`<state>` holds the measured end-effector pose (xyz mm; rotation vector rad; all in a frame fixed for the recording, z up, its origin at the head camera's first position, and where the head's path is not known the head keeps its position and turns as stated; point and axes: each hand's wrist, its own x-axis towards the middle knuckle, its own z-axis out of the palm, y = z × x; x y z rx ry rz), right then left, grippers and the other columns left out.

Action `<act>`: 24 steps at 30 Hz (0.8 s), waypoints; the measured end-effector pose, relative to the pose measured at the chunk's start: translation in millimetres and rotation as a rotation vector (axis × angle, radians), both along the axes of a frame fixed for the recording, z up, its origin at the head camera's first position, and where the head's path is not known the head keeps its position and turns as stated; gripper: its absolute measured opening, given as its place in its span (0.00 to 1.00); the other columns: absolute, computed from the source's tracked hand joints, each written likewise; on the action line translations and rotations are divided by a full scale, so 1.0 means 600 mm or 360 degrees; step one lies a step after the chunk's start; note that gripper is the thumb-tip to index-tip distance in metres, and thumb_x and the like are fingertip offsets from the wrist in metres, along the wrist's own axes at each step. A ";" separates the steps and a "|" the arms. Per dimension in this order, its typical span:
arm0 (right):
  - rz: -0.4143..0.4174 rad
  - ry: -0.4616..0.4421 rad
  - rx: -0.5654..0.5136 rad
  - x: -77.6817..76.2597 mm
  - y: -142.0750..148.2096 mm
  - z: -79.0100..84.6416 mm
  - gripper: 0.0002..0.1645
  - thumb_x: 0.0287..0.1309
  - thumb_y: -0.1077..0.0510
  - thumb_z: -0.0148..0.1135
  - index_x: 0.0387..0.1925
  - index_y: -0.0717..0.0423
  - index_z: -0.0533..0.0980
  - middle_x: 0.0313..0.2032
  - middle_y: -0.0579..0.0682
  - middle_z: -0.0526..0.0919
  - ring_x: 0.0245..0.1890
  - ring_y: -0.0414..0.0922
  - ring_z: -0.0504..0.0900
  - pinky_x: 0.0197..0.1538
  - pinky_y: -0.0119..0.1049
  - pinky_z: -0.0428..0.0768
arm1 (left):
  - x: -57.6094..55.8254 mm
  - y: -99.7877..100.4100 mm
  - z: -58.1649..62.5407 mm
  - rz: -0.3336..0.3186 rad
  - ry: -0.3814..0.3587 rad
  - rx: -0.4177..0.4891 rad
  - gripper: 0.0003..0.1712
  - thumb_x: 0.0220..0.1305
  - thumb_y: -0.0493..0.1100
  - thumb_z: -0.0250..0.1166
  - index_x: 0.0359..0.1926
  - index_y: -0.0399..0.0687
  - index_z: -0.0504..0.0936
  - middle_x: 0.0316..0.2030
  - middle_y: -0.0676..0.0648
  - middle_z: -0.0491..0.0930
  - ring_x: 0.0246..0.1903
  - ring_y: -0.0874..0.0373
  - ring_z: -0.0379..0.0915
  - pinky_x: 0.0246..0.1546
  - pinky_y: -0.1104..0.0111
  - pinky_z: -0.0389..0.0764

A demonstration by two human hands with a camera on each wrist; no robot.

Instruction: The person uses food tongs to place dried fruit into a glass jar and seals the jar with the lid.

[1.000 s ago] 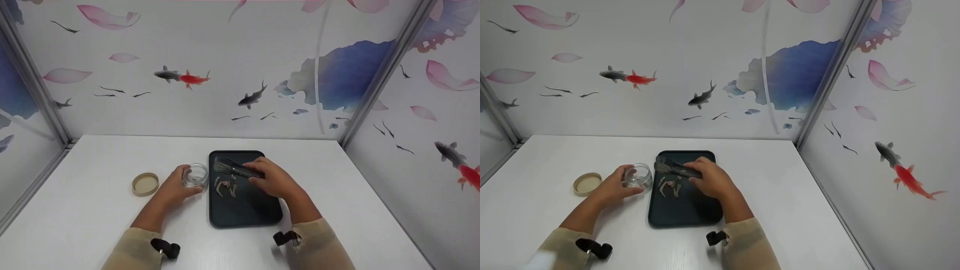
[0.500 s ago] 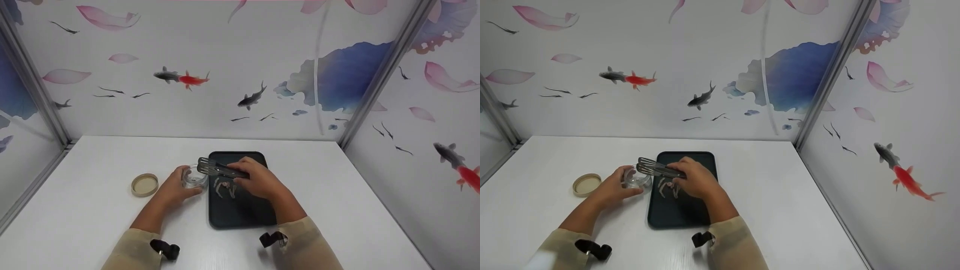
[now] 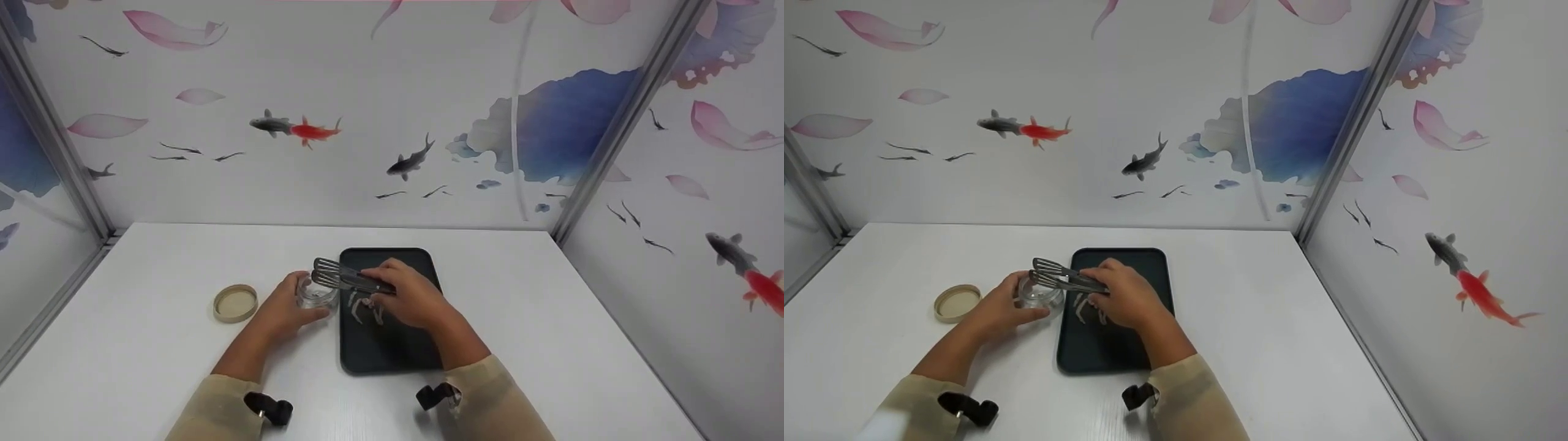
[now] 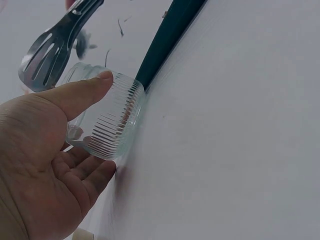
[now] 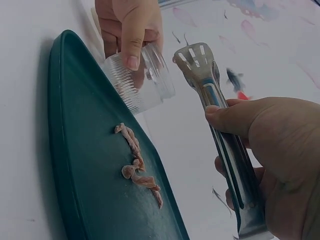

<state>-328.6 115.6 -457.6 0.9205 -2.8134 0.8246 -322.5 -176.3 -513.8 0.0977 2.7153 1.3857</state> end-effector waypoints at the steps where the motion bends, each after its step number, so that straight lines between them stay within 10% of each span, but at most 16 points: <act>1: -0.0003 -0.0001 -0.0004 0.000 0.000 0.000 0.32 0.72 0.51 0.70 0.74 0.36 0.75 0.58 0.43 0.80 0.50 0.41 0.80 0.55 0.42 0.81 | 0.000 0.000 0.000 0.0000 0.0001 0.0001 0.59 0.62 0.55 0.80 0.82 0.44 0.56 0.80 0.35 0.64 0.81 0.36 0.58 0.81 0.42 0.62; 24: -0.0344 -0.0263 0.0072 -0.038 0.109 -0.006 0.37 0.70 0.48 0.72 0.77 0.41 0.72 0.65 0.50 0.77 0.60 0.49 0.78 0.68 0.53 0.78 | 0.004 0.000 0.002 -0.0002 -0.0033 -0.0029 0.61 0.62 0.58 0.79 0.83 0.43 0.54 0.82 0.34 0.59 0.83 0.35 0.53 0.83 0.42 0.58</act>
